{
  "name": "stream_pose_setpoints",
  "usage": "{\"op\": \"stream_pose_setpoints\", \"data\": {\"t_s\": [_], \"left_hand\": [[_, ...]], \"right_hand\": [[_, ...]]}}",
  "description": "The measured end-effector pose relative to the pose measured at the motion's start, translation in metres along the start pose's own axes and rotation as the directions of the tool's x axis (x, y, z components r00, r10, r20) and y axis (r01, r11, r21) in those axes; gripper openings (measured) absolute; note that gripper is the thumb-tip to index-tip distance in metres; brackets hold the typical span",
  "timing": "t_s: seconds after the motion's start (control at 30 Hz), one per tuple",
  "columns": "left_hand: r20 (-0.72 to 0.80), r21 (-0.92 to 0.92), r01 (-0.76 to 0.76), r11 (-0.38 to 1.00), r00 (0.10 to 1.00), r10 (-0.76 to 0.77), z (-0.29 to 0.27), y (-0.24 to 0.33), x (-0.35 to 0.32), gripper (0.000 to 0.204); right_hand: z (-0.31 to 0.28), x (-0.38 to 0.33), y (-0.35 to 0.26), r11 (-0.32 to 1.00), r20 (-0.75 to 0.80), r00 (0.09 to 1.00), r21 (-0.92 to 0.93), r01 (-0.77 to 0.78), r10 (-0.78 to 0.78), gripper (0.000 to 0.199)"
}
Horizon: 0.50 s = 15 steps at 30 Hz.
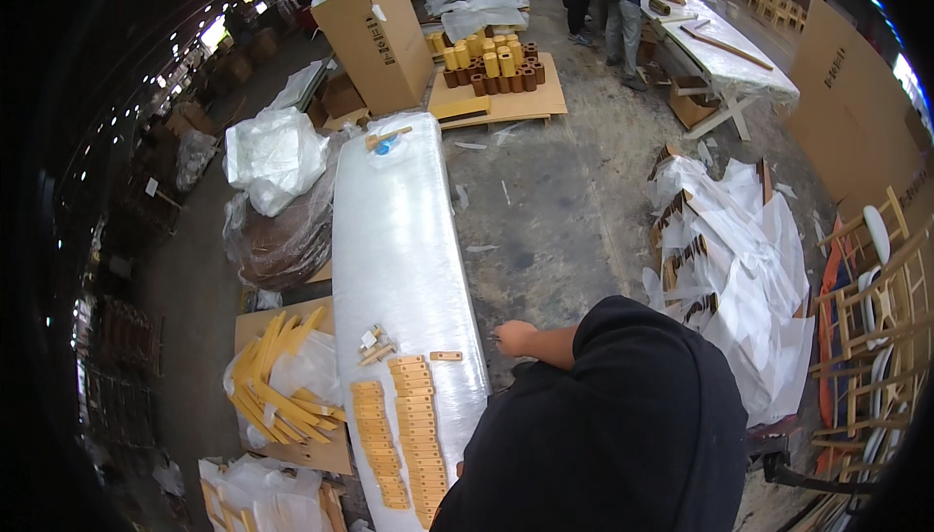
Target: The person repeatedly picks up small rectangular wooden pieces with pre-drilled holes, marks them with a pen, and places them back on a white sheet on the table. The person handles the pieces one at a time throughout the clip.
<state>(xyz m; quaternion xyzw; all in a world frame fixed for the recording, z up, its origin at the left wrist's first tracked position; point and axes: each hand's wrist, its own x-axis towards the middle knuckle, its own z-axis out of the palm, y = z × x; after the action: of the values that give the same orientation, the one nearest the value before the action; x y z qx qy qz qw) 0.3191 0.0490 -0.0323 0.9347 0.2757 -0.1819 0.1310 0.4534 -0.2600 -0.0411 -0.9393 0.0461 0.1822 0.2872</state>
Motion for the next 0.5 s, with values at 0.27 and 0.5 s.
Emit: {"op": "stream_pose_setpoints", "data": {"t_s": [0.27, 0.5], "left_hand": [[-0.002, -0.996, -0.028, 0.090, 0.961, 0.276, -0.056, 0.020, 0.026, 0.027], [-0.183, -0.982, -0.154, -0.110, 0.923, 0.337, -0.172, 0.056, -0.004, 0.048]], "right_hand": [[-0.017, -0.010, -0.070, 0.885, 0.277, 0.954, 0.465, -0.025, -0.118, 0.030], [-0.096, -0.061, -0.191, 0.731, 0.189, 0.772, 0.514, 0.449, -0.607, 0.024]]}}
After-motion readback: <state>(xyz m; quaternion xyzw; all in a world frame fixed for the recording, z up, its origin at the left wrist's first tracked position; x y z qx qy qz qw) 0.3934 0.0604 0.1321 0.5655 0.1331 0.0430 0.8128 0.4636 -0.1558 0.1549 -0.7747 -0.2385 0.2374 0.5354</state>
